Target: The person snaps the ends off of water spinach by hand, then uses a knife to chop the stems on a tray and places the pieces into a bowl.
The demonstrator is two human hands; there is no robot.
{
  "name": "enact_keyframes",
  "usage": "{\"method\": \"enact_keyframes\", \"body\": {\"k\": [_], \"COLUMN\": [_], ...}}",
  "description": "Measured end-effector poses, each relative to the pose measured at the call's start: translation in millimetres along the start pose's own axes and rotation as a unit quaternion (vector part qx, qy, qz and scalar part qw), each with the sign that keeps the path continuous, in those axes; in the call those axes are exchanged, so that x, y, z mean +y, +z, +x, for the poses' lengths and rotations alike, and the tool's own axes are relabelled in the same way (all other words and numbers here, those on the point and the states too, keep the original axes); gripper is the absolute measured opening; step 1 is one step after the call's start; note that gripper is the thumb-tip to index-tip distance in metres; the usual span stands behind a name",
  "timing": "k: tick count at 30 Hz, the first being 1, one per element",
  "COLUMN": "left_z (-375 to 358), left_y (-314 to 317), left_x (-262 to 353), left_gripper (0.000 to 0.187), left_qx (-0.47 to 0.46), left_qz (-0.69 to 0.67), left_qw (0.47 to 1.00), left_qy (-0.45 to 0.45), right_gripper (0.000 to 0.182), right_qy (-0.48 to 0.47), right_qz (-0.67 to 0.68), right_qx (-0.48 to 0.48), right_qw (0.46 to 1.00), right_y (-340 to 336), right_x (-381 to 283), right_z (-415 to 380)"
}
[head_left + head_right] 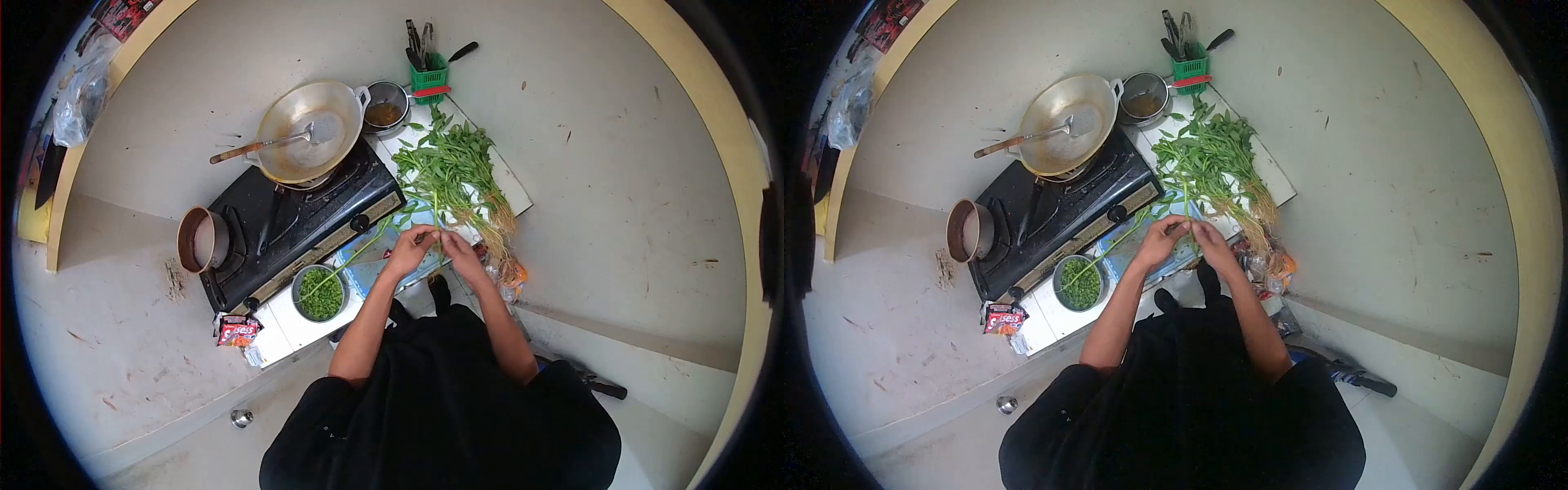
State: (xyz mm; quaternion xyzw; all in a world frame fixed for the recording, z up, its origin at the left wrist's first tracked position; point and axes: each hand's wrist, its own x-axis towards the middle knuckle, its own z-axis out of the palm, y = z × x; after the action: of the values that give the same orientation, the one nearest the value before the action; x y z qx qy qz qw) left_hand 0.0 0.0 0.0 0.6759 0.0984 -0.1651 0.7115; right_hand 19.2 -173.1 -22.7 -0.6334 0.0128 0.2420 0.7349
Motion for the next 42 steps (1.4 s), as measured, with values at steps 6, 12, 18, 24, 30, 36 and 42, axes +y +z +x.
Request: {"method": "enact_keyframes", "body": {"k": [6, 12, 18, 24, 30, 36, 42], "left_z": [12, 3, 10, -9, -21, -16, -4], "left_y": [-9, -8, -18, 5, 0, -20, -28], "left_x": [-7, 31, 10, 18, 18, 16, 35], "left_gripper": [0.027, 0.028, 0.023, 0.020, 0.027, 0.033, 0.027], "left_qx": [0.067, 0.126, 0.101, 0.058, 0.020, 0.076, 0.148], "left_qz": [0.092, -0.073, -0.037, 0.113, 0.106, -0.108, -0.098], "left_qw": [0.984, 0.989, 0.985, 0.984, 0.993, 0.989, 0.981], "left_qy": [0.134, 0.002, 0.133, 0.126, 0.056, 0.062, 0.078], "right_gripper": [0.030, 0.030, 0.035, 0.033, 0.024, 0.022, 0.022], "right_qy": [-0.014, -0.029, -0.080, -0.051, -0.052, -0.068, -0.047], "right_qz": [-0.060, -0.141, -0.145, -0.044, 0.005, -0.010, -0.064], "right_qx": [-0.050, -0.084, -0.044, -0.027, -0.023, -0.061, -0.105], "right_qw": [0.997, 0.986, 0.985, 0.997, 0.998, 0.996, 0.991], "right_y": [4, -7, 6, 15, 18, 19, 20], "right_x": [-11, -6, -3, -39, -41, -38, -29], "right_z": [3, 10, 9, 25, 33, 26, 23]}}
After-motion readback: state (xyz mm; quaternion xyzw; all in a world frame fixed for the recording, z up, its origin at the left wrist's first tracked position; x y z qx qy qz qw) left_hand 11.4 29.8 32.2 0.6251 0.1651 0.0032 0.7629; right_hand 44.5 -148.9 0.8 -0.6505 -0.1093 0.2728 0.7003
